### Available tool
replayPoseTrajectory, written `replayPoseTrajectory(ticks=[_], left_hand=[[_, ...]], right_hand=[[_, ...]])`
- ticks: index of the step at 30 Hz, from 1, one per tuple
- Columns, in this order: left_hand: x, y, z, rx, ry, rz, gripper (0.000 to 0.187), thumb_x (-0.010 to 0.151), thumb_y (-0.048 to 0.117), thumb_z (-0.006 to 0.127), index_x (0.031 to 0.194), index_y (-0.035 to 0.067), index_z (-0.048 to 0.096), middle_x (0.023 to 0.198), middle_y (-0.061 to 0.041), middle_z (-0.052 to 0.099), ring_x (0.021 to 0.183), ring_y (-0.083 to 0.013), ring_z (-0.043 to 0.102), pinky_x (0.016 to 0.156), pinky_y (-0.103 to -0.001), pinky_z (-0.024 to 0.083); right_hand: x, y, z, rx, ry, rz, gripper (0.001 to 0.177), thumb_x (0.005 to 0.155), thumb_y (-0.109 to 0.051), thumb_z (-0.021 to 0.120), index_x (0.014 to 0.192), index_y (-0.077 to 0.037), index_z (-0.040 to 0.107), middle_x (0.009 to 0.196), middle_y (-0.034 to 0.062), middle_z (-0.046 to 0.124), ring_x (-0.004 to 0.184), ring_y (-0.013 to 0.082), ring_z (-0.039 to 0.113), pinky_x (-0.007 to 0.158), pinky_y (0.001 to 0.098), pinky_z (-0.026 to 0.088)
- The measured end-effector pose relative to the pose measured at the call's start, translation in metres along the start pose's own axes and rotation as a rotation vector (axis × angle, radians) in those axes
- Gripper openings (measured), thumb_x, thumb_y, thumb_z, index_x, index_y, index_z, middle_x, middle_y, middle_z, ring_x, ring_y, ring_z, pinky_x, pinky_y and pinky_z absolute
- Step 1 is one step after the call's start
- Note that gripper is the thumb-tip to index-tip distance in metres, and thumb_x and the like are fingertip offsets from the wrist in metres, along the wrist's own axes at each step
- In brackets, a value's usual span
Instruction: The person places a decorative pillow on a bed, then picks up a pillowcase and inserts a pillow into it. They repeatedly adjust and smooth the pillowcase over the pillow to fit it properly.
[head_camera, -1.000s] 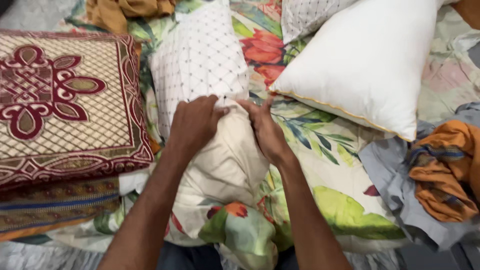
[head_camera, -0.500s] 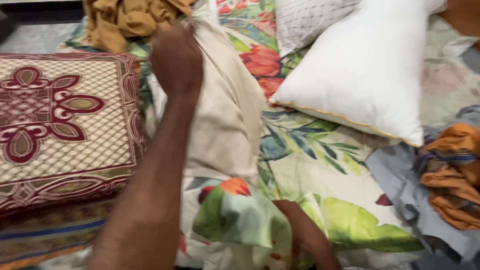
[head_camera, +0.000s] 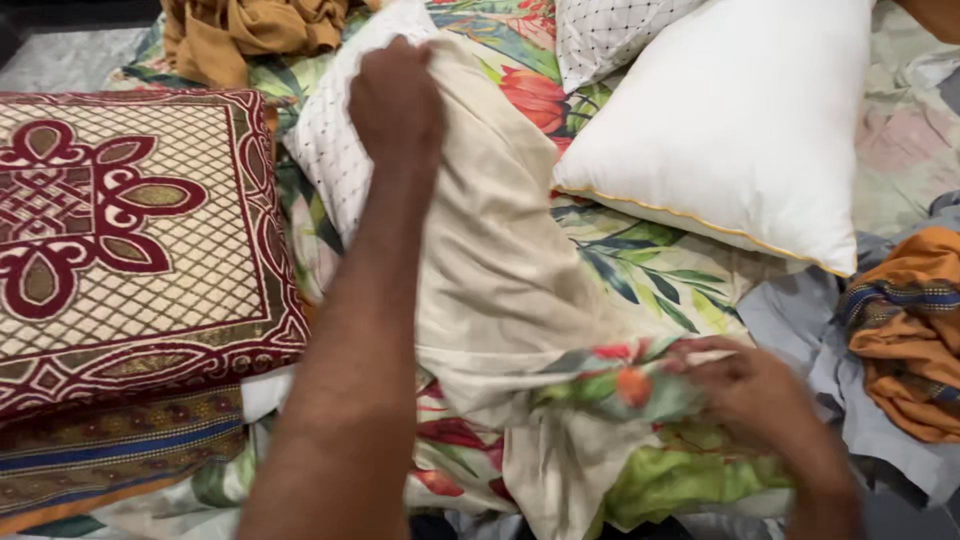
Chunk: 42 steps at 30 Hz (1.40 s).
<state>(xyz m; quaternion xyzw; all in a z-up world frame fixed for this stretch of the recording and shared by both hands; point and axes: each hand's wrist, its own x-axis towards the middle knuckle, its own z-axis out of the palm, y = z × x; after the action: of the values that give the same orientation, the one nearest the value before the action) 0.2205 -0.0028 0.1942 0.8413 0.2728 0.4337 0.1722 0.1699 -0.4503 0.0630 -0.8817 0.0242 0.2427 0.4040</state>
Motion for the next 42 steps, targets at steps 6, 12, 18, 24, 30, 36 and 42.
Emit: replayPoseTrajectory(ticks=[6, 12, 18, 24, 30, 36, 42], left_hand=[[-0.067, 0.038, 0.034, -0.021, -0.276, 0.139, 0.02, 0.09, 0.024, 0.07, 0.091, 0.004, 0.072, 0.085, -0.021, 0.072, 0.083, -0.0418, 0.072, 0.07, -0.053, 0.055], [-0.127, 0.009, 0.006, -0.241, -0.194, 0.403, 0.051, 0.088, 0.039, 0.078, 0.119, 0.0, 0.064, 0.114, -0.019, 0.071, 0.106, -0.0389, 0.066, 0.093, -0.056, 0.047], [-0.211, -0.029, -0.039, -0.075, -0.414, 0.095, 0.065, 0.075, 0.05, 0.082, 0.116, 0.002, 0.064, 0.113, -0.02, 0.065, 0.109, -0.0375, 0.058, 0.09, -0.053, 0.044], [-0.216, -0.112, -0.035, 0.021, -0.442, 0.036, 0.03, 0.094, 0.033, 0.074, 0.105, 0.005, 0.072, 0.099, -0.016, 0.072, 0.1, -0.0374, 0.064, 0.089, -0.051, 0.049], [-0.167, -0.09, -0.055, -0.509, -0.208, -0.608, 0.028, 0.1, 0.023, 0.063, 0.117, 0.002, 0.07, 0.105, -0.013, 0.074, 0.089, -0.0223, 0.068, 0.08, -0.041, 0.054], [-0.107, -0.052, -0.09, -1.318, 0.093, -0.709, 0.041, 0.1, 0.031, 0.059, 0.123, -0.003, 0.057, 0.111, -0.014, 0.071, 0.102, -0.0222, 0.07, 0.097, -0.038, 0.059], [-0.071, -0.031, -0.125, -1.563, -0.06, -0.464, 0.03, 0.106, 0.031, 0.054, 0.118, 0.004, 0.059, 0.113, -0.012, 0.069, 0.11, -0.0219, 0.067, 0.106, -0.038, 0.055]], right_hand=[[-0.059, -0.106, 0.075, -0.166, -0.693, -0.47, 0.041, 0.08, -0.03, 0.082, 0.113, -0.006, 0.078, 0.084, 0.014, 0.083, 0.069, 0.0185, 0.071, 0.063, 0.0338, 0.057], [-0.025, -0.088, 0.088, -0.116, 0.359, -0.568, 0.094, 0.054, -0.041, 0.096, 0.13, -0.001, 0.057, 0.126, 0.0278, 0.059, 0.113, 0.0421, 0.059, 0.092, 0.049, 0.051], [0.032, -0.063, 0.12, -0.023, 0.259, -0.462, 0.113, 0.064, -0.034, 0.095, 0.152, -0.005, 0.03, 0.144, 0.0252, 0.047, 0.131, 0.0462, 0.047, 0.104, 0.0524, 0.043], [0.074, -0.034, 0.113, 0.386, 0.295, -0.571, 0.065, 0.077, -0.019, 0.089, 0.129, 0.001, 0.056, 0.122, 0.0166, 0.069, 0.111, 0.0321, 0.067, 0.094, 0.0405, 0.053], [0.03, -0.076, 0.075, 0.655, 0.052, -0.558, 0.03, 0.084, -0.007, 0.084, 0.108, -0.005, 0.066, 0.103, 0.0063, 0.068, 0.092, 0.0129, 0.063, 0.081, 0.0295, 0.053], [-0.049, -0.12, 0.032, 1.13, -0.219, -0.632, 0.019, 0.091, -0.004, 0.076, 0.102, -0.013, 0.064, 0.106, 0.0, 0.068, 0.098, 0.0109, 0.065, 0.088, 0.029, 0.056], [-0.055, -0.139, 0.026, 1.554, -0.404, -0.768, 0.015, 0.1, -0.006, 0.07, 0.103, -0.015, 0.06, 0.108, 0.0038, 0.069, 0.106, 0.0193, 0.068, 0.096, 0.0395, 0.058]])
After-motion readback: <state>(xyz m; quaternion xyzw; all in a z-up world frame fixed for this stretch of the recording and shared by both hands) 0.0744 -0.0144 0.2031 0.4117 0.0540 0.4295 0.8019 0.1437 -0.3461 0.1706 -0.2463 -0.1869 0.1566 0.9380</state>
